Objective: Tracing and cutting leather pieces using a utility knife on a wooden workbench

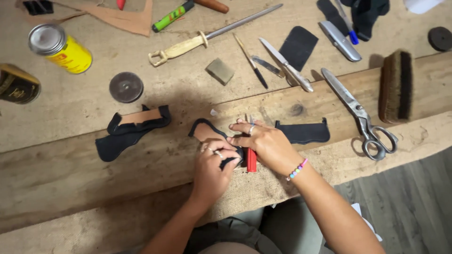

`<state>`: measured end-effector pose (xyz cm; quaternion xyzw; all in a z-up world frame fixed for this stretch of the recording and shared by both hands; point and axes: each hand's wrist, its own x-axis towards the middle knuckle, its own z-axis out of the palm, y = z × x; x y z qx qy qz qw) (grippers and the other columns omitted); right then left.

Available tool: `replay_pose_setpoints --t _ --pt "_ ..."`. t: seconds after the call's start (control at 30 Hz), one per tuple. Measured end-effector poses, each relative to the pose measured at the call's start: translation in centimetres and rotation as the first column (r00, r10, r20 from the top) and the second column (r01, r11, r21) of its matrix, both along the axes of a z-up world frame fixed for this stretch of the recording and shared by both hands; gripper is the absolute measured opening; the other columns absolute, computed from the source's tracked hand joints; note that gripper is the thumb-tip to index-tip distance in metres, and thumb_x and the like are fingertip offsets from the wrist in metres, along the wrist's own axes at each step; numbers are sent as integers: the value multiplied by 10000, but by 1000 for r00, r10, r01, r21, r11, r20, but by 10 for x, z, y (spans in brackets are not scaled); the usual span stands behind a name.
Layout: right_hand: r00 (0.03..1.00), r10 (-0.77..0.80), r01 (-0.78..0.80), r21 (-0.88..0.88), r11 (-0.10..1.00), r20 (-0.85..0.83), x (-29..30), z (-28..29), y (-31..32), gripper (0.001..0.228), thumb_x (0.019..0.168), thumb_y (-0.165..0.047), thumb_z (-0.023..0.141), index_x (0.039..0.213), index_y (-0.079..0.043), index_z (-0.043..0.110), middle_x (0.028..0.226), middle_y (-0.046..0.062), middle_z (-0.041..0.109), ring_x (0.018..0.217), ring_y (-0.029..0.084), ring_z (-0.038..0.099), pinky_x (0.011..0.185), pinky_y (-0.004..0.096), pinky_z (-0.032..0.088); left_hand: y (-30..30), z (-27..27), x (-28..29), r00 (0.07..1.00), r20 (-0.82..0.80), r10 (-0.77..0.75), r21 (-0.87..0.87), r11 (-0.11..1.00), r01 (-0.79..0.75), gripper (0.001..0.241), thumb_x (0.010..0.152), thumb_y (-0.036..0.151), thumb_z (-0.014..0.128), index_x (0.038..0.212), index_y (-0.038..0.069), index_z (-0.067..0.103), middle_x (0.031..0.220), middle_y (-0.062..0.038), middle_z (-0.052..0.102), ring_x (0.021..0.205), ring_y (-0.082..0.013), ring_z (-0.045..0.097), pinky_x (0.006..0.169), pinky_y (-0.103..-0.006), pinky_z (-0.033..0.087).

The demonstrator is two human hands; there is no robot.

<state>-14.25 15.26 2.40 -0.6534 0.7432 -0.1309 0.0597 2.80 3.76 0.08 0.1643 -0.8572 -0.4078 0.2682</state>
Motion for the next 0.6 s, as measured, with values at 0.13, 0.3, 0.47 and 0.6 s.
replay_pose_setpoints --t 0.13,0.3,0.47,0.6 --pt "993 -38 38 0 999 109 3 3 3 474 783 -10 710 1178 -270 736 1390 -25 649 1310 278 612 1065 462 494 -4 -3 7 1000 9 2 104 995 -3 47 863 195 775 907 187 790 928 -1 720 921 -272 710 869 -393 546" --pt "942 -193 236 -129 963 275 23 -1 31 507 820 -95 713 1288 -289 686 1427 -56 636 1294 246 627 1007 429 532 -19 -19 7 997 67 23 38 999 -26 104 859 290 806 918 209 779 875 32 750 875 -229 756 823 -347 590" --pt "987 -96 148 -482 864 130 105 -26 51 214 918 -11 731 1125 -49 692 1159 159 709 1032 269 735 887 355 650 -27 -9 -7 990 140 3 64 998 -12 85 873 193 762 877 132 703 857 -27 771 782 -244 739 732 -378 527" --pt "987 -68 124 -430 894 145 118 -6 33 299 1077 -39 448 1263 -31 682 1342 180 651 1320 361 613 1073 433 524 -29 -26 -20 970 204 132 117 980 -158 77 808 203 763 867 154 759 859 16 799 806 -169 767 798 -305 569"
